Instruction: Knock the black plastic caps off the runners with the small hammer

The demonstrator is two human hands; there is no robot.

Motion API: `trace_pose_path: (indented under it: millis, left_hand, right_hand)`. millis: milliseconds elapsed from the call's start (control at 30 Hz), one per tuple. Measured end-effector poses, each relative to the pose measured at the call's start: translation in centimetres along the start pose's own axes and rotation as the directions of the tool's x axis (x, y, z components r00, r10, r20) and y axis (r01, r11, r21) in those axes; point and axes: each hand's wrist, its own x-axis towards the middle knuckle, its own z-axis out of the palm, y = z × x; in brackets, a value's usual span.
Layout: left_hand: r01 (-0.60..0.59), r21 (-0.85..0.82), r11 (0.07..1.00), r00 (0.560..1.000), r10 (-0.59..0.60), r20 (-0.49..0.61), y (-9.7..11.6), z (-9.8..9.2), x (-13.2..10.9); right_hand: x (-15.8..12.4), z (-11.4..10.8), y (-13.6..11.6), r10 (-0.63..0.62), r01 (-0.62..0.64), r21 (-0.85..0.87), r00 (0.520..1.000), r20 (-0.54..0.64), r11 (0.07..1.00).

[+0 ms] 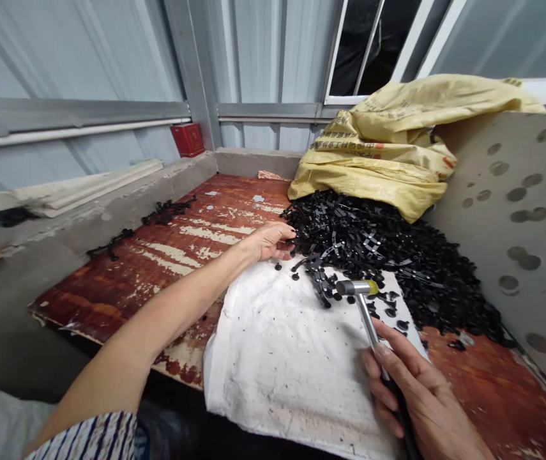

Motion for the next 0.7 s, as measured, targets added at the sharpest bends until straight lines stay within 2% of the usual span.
trace_pose_path:
  millis: [100, 167, 267, 333, 433, 533, 633, 700]
  left_hand:
    - [-0.061, -0.094, 0.994, 0.991, 0.071, 0.114, 0.5, 0.5, -2.1]
    - [-0.084, -0.127, 0.988, 0.969, 0.111, 0.221, 0.4, 1.2, -3.7]
    - [-0.099, -0.128, 0.987, 0.923, 0.139, 0.359, -0.8, 3.0, -6.4]
    - [-0.079, -0.132, 0.988, 0.906, 0.127, 0.403, -1.8, 4.5, -8.3]
    - [-0.028, -0.156, 0.987, 0.913, 0.089, 0.399, -3.3, 6.9, -10.5]
    - [-0.022, -0.148, 0.989, 0.93, 0.075, 0.36, -4.2, 8.4, -11.4]
    - [-0.021, -0.114, 0.993, 0.949, 0.056, 0.309, -4.6, 8.3, -11.1]
    - [0.023, -0.13, 0.991, 0.964, 0.012, 0.264, -4.7, 7.7, -10.9]
  right_hand:
    - [0.1, 0.0, 0.2, -0.04, 0.04, 0.025, 0.999, -0.017, 0.999]
    - [0.1, 0.2, 0.2, -0.076, 0.077, 0.03, 0.997, -0.032, 0.997]
    - [0.1, 0.2, 0.1, -0.122, 0.124, 0.037, 0.992, -0.042, 0.992]
    - [0.1, -0.1, 0.2, -0.151, 0.151, 0.016, 0.989, -0.01, 0.988]
    - [0.2, -0.6, 0.2, -0.163, 0.167, -0.051, 0.984, 0.074, 0.985]
    - [0.2, -0.8, 0.3, -0.149, 0.154, -0.048, 0.984, 0.095, 0.987]
    - [0.3, -0.7, 0.2, -0.151, 0.152, -0.006, 0.985, 0.081, 0.988]
    - [0.3, -0.6, 0.2, -0.153, 0.152, 0.014, 0.986, 0.073, 0.988]
